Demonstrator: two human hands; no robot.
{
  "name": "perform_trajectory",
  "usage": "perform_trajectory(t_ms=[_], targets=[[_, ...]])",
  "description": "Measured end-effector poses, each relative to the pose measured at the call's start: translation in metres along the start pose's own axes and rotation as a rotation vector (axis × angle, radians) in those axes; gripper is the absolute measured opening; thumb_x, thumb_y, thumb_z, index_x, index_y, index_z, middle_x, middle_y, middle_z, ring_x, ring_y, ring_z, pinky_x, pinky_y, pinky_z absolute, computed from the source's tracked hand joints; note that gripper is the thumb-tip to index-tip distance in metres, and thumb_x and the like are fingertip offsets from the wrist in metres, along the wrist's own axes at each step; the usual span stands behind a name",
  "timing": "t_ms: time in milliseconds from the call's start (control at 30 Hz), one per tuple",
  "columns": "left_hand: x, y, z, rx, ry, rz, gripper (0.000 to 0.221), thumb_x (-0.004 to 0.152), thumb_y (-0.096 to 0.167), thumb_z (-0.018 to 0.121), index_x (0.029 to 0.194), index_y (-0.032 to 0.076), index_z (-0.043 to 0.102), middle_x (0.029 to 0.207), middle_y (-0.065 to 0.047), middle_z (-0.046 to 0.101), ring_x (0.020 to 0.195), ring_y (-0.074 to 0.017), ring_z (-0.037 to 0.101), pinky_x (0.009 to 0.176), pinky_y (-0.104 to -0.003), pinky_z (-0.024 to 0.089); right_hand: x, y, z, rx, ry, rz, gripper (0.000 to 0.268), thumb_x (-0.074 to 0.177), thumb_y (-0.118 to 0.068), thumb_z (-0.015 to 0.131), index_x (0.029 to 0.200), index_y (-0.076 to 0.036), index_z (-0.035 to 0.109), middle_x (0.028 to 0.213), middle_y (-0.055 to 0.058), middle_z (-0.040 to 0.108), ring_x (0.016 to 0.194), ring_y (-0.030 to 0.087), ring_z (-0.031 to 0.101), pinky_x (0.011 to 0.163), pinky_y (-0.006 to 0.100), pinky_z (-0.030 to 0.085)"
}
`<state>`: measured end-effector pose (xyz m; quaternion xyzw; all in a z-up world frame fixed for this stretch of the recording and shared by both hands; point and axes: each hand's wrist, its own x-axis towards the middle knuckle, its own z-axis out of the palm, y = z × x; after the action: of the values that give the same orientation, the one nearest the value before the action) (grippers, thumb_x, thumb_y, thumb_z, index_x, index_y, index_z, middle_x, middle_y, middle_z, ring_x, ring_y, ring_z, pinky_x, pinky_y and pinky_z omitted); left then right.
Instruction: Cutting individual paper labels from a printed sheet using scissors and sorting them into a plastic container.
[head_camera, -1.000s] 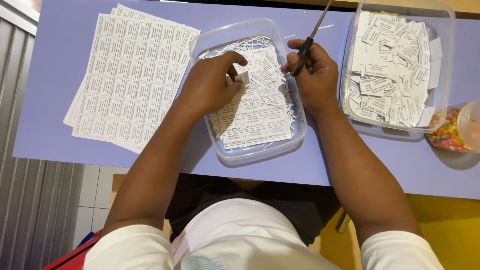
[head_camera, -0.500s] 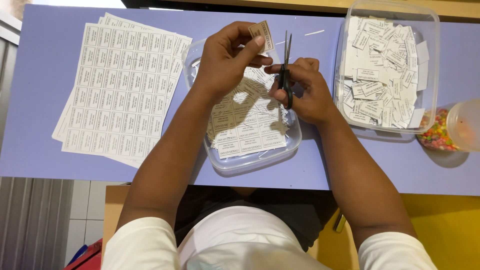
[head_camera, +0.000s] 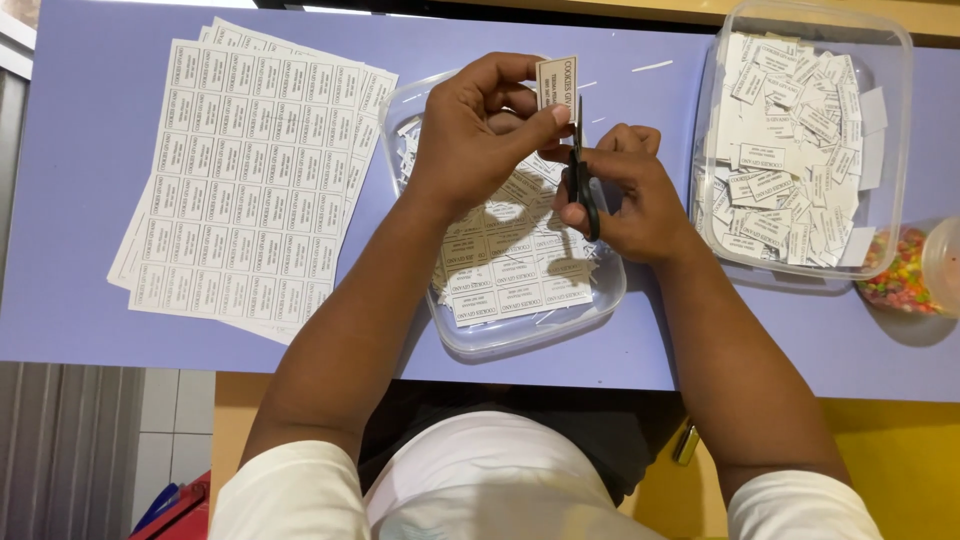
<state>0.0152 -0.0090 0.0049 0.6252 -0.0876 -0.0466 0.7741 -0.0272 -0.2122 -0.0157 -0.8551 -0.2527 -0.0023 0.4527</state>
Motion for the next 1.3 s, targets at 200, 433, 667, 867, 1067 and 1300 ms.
perform_trajectory(t_ms=[200, 433, 667, 867, 1067, 1300], targets=[[-0.0019, 0.0007, 0.0003, -0.046, -0.039, 0.016, 0.037, 0.084, 0.004, 0.082, 0.116, 0.003, 0.063, 0.078, -0.005, 0.066, 0.069, -0.0126, 0.074, 0.072, -0.039, 0.08, -0.0008, 0.0041, 0.0021, -0.015, 0.0, -0.026, 0.05, 0.09, -0.067, 0.055, 0.087, -0.02, 0.071, 0.089, -0.015, 0.057, 0.089, 0.009, 0.04, 0.1, 0.034, 0.02], [-0.0014, 0.0005, 0.0016, -0.055, -0.029, -0.011, 0.036, 0.085, 0.005, 0.082, 0.116, 0.003, 0.064, 0.076, -0.002, 0.063, 0.066, -0.0089, 0.071, 0.074, -0.037, 0.079, -0.0006, 0.0031, 0.0011, -0.003, 0.001, -0.018, 0.048, 0.089, -0.065, 0.058, 0.091, -0.019, 0.073, 0.091, -0.016, 0.06, 0.092, 0.009, 0.041, 0.1, 0.035, 0.02], [-0.0031, 0.0027, 0.001, 0.007, -0.018, -0.016, 0.037, 0.085, 0.009, 0.082, 0.117, 0.005, 0.064, 0.072, 0.005, 0.053, 0.056, 0.0014, 0.048, 0.075, -0.036, 0.079, -0.0011, 0.005, 0.0021, 0.003, 0.003, 0.004, 0.05, 0.087, -0.066, 0.059, 0.092, -0.018, 0.075, 0.09, -0.014, 0.058, 0.094, 0.01, 0.041, 0.102, 0.035, 0.021], [-0.004, 0.0013, 0.0025, -0.076, -0.032, -0.008, 0.035, 0.085, 0.005, 0.082, 0.115, 0.003, 0.064, 0.067, 0.003, 0.055, 0.06, -0.003, 0.06, 0.077, -0.039, 0.079, -0.0001, 0.0016, 0.0021, 0.007, 0.002, 0.021, 0.055, 0.086, -0.068, 0.058, 0.091, -0.016, 0.075, 0.088, -0.009, 0.049, 0.097, 0.01, 0.041, 0.102, 0.033, 0.02], [-0.0034, 0.0001, 0.0023, -0.079, -0.028, -0.008, 0.034, 0.085, 0.006, 0.082, 0.114, 0.003, 0.064, 0.069, 0.004, 0.052, 0.064, -0.0027, 0.059, 0.076, -0.039, 0.079, -0.001, 0.0054, 0.0032, -0.008, 0.018, 0.023, 0.052, 0.086, -0.067, 0.059, 0.092, -0.018, 0.076, 0.088, -0.008, 0.047, 0.1, 0.011, 0.041, 0.102, 0.034, 0.021], [-0.0011, -0.0036, 0.0008, 0.041, 0.014, -0.038, 0.035, 0.084, 0.009, 0.084, 0.114, 0.006, 0.068, 0.074, 0.005, 0.058, 0.059, 0.0016, 0.049, 0.067, -0.027, 0.075, -0.001, 0.0066, 0.0033, 0.007, 0.008, 0.0, 0.053, 0.087, -0.067, 0.059, 0.1, -0.018, 0.078, 0.09, -0.017, 0.055, 0.094, 0.008, 0.04, 0.1, 0.034, 0.02]])
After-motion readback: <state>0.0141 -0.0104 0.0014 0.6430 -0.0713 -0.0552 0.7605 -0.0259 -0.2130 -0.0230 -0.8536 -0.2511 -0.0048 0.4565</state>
